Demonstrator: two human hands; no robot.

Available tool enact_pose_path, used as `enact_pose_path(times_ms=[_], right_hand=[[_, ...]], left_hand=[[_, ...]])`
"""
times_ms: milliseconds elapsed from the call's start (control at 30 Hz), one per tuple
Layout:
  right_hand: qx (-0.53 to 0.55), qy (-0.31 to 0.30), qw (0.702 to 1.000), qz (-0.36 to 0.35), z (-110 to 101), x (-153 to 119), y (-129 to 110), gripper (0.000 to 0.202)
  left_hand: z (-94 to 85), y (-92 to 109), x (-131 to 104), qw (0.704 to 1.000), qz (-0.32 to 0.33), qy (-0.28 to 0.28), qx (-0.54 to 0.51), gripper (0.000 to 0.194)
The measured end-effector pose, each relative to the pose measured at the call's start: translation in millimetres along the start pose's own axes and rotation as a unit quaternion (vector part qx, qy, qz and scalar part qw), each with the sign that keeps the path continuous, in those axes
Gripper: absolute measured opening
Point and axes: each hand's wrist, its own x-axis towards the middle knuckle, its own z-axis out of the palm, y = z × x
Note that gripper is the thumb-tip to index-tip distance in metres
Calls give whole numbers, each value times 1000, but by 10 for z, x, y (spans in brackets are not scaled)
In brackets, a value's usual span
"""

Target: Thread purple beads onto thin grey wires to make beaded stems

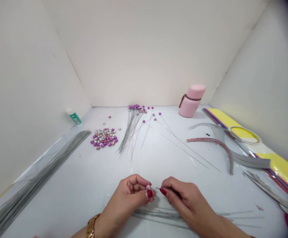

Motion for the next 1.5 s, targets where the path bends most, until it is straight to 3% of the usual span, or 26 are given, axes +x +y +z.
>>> enact_pose_path(times_ms=[267, 833, 1133, 1300, 1400, 1500], right_hand=[[7, -19, 1000, 8, 28, -21, 10, 23], [7, 6, 1000, 3, 26, -15, -15, 20], [2, -7, 1000, -15, 31, -19, -10, 20], [11, -6, 1000, -21, 25, -23, -13, 20], [14, -19, 999, -34, 20, -28, -15, 21], [4, -22, 999, -35, 19, -28, -17, 21]], left_hand=[[1, 17, -38, 1000, -20, -10, -15, 15], [-39, 11, -19, 988, 51, 6, 143, 18], [-44, -36, -33, 969, 110, -47, 215, 20], [-60, 5, -49, 952, 134, -43, 271, 22], [-64, 13, -57, 947, 151, -45, 281, 21], [-63, -7, -53, 962, 128, -39, 240, 21]])
